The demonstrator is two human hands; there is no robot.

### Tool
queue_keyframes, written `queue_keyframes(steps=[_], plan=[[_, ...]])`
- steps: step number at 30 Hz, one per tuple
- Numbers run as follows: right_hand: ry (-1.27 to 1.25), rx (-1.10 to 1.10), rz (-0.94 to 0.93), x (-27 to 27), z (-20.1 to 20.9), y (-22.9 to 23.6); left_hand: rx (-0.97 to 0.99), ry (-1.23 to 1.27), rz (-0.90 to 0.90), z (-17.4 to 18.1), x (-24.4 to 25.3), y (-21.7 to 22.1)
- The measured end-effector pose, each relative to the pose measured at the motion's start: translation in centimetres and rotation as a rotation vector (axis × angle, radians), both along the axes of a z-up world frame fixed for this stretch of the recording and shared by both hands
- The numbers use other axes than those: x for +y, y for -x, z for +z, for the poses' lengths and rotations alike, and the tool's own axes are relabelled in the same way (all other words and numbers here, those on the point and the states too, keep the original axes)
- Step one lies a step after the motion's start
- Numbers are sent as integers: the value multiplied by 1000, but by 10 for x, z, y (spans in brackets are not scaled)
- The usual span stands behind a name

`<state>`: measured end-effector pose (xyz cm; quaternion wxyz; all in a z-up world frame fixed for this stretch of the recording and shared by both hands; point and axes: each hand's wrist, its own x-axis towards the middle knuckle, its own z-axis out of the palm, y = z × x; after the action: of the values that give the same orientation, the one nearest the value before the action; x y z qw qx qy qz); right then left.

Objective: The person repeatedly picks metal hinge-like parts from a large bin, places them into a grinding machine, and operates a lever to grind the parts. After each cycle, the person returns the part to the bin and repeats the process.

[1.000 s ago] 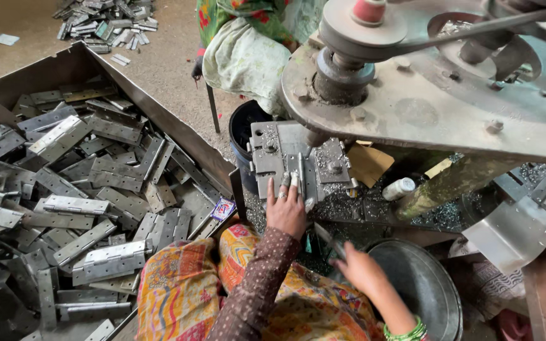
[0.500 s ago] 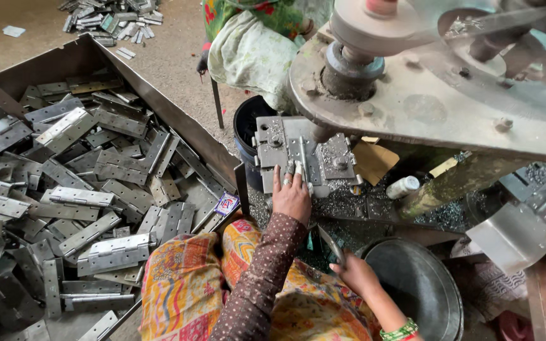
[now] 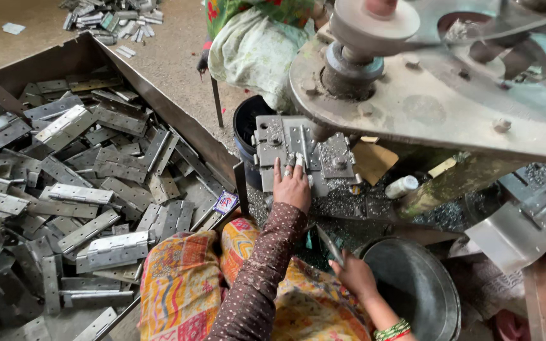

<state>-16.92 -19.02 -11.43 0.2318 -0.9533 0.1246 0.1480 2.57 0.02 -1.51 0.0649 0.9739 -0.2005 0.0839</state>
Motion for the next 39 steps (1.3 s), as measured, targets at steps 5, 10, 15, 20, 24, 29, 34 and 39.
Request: queue_keyframes(steps=[5, 10, 15, 20, 24, 29, 34, 39], plan=[[75, 27, 145, -19, 32, -37, 93, 43, -15, 15, 7, -10], [113, -11, 151, -17, 40, -38, 162, 15, 32, 18, 6, -39], [42, 3, 8, -6, -17, -7, 145, 2, 4, 17, 6, -40], [-46, 15, 36, -28, -49, -10, 222, 37, -122, 23, 35, -13], [52, -72, 49, -69, -15, -32, 7, 630, -225, 18, 95, 38], [-3, -597, 116, -90, 5, -61, -159, 681, 495, -6, 235, 96], [-46, -686, 196, -83, 7, -67, 19, 261, 1332, -52, 377, 149], [92, -615, 187, -82, 15, -80, 188, 548, 1685, -94, 414, 189]])
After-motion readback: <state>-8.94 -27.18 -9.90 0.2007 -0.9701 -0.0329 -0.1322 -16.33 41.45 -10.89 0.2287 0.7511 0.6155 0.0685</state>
